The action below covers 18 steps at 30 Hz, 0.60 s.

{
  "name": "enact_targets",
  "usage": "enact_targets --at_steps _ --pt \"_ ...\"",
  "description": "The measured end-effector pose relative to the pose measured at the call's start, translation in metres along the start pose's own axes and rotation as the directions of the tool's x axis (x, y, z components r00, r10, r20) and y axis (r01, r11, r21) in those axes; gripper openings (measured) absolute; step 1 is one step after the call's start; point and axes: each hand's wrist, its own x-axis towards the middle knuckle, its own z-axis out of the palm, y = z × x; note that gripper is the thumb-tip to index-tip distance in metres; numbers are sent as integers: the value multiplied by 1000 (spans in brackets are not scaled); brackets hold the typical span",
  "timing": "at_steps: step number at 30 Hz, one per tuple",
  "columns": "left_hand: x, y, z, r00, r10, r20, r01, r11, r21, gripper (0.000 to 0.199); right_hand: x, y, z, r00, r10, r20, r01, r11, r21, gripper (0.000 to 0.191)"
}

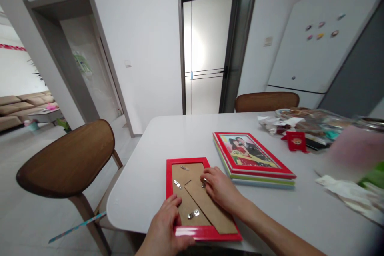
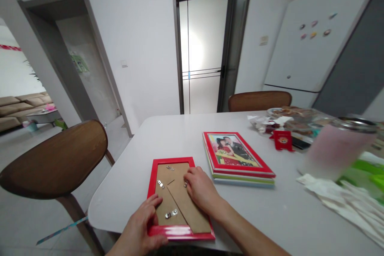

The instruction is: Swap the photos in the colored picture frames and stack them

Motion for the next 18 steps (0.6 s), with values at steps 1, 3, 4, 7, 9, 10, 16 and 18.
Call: enact_targets --at_steps 1,3,4,7,9,10,16,18 --pt "-1 0 0 1000 4 -6 -4 1000 -6 27 -4 -5 -1 1000 -1 -6 1 1000 15 23" --pt "-1 -1 2 1000 16 -25 -16 1000 -20 29 -15 -14 -2 1000 16 12 -16 999 34 25" --pt "-2 -2 2 999 22 -34 -23 999 -27 31 -19 -18 -1 999 32 29 -33 999 36 30" --pt "-2 -4 4 999 24 -48 -26 999 -39 37 -27 -27 3 995 86 57 -88 995 39 38" --pt "-2 -4 4 998 29 -50 -32 998 -57 45 -25 -29 4 992 114 50 -117 991 71 39" --pt "-1 -3 5 998 30 -55 -34 996 -77 51 -23 -29 3 991 126 50 -130 988 86 39" --pt "10 7 5 960 -93 -264 -21 916 -400 51 -13 -36 -20 993 122 -2 -121 988 94 34" --pt "16 12 4 945 -177 -274 -25 798 -602 48 -13 -45 -29 994 95 -47 -89 988 124 32"
